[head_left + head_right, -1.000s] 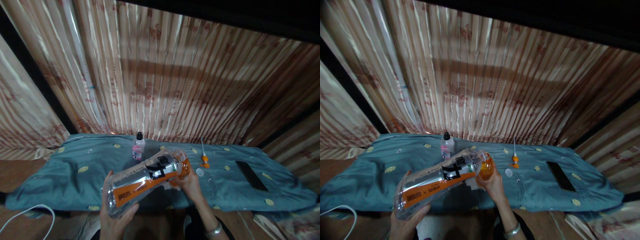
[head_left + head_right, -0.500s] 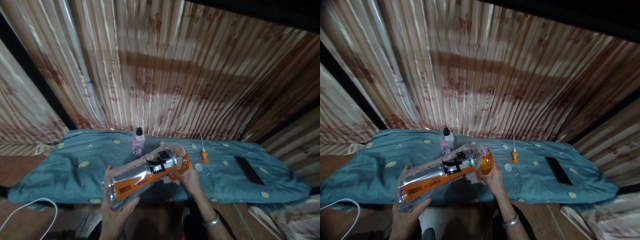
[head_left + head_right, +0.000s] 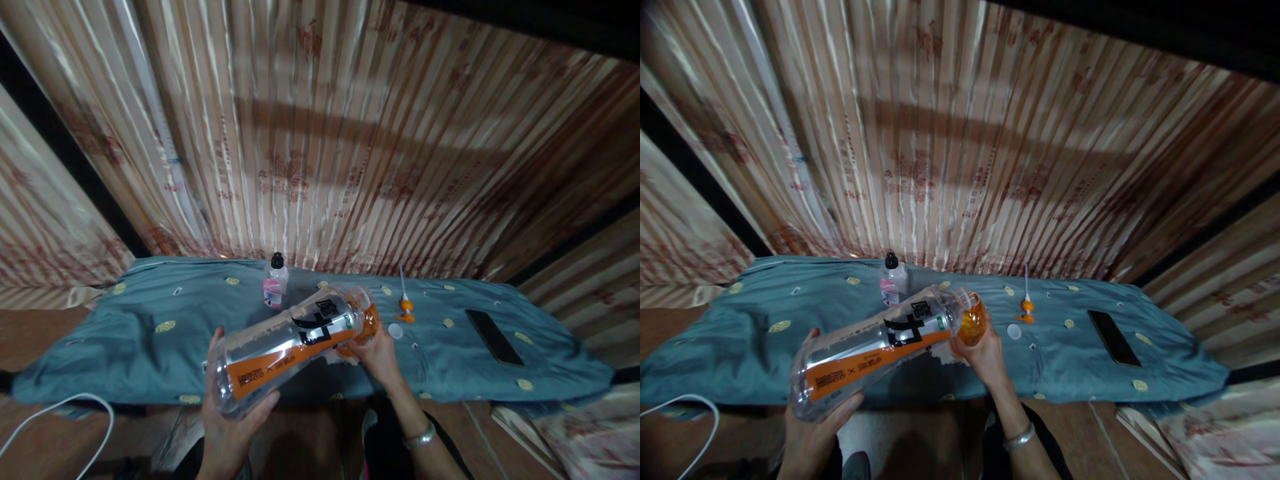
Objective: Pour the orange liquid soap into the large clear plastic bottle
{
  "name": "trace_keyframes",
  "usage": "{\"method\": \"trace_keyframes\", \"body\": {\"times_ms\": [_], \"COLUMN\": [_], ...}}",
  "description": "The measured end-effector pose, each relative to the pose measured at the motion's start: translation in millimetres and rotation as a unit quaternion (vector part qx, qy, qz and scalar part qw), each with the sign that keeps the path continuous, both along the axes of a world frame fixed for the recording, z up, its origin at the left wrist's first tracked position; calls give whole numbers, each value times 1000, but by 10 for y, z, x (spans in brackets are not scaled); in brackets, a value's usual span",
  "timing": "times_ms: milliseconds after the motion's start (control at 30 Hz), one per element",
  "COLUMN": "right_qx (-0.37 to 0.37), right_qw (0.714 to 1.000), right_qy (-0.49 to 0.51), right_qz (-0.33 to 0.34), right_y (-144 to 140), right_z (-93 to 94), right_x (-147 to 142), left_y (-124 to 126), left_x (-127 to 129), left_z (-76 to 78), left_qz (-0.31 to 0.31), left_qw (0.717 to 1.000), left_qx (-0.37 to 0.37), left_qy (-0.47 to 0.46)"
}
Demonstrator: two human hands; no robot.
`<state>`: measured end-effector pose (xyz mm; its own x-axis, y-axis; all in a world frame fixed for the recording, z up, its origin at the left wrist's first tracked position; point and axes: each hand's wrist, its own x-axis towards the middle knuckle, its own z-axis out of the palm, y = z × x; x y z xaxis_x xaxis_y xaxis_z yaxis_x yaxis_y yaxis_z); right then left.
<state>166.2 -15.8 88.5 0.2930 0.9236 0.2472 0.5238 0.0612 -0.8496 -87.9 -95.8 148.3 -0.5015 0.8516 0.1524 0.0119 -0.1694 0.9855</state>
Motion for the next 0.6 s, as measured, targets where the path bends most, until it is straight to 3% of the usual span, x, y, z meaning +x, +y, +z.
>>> {"method": "trace_keyframes", "body": {"times_ms": [600], "right_qx": [13], "right_qw": [1000], "right_qy": [-2], "right_qz": [-3], "right_y": [3], "right_z": [-22], "right_x": [8], "left_y": [9], "left_x": [-11], "left_z": [-22], "left_qz": [-1], "left_qw": [1000], "left_qx": [-1], "left_qy": [23]}}
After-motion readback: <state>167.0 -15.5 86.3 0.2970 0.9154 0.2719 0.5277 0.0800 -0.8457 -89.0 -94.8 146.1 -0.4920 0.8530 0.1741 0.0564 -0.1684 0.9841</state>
